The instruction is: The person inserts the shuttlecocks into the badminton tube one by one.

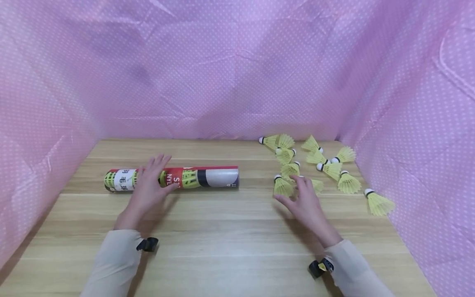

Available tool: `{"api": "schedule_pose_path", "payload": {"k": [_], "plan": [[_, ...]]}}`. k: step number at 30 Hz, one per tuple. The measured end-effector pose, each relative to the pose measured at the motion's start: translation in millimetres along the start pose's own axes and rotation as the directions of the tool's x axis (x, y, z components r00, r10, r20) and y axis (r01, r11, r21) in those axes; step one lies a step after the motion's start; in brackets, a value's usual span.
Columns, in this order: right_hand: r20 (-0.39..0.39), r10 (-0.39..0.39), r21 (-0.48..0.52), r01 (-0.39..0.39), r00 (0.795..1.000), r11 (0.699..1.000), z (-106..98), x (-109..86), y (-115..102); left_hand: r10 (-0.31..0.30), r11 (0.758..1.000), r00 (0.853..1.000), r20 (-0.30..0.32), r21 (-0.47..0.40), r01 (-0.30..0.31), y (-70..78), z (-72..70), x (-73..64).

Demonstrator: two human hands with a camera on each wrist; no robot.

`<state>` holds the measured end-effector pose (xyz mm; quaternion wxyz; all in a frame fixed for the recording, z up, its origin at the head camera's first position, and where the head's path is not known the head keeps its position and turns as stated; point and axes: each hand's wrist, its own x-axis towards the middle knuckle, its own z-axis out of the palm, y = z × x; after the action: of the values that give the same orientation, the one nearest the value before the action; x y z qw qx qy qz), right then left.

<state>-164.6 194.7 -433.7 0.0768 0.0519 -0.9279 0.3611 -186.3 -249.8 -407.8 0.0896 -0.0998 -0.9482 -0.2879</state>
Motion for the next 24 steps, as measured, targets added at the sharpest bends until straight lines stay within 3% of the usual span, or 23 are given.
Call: {"api": "schedule_pose_path", "payload": {"k": [12, 18, 24], "plan": [[0.055, 0.075, 0.003, -0.075, 0.996, 0.997, 8, 18.8, -3, 0.009, 0.999, 0.994, 0.113, 0.036, -0.013, 2.1, -0.8, 22.5], [0.067, 0.115, 0.009, -0.116, 0.991, 0.993, 13, 23.5, -1, 0.014, 0.998, 0.985, 0.171, 0.059, -0.025, 0.1, 2.1, 26.3], [0.074, 0.105, -0.029, -0.103, 0.992, 0.994, 17, 25.9, 1, 0.003, 0.996, 0.974, 0.226, 0.088, -0.023, -7.2, 9.1, 24.4]]}}
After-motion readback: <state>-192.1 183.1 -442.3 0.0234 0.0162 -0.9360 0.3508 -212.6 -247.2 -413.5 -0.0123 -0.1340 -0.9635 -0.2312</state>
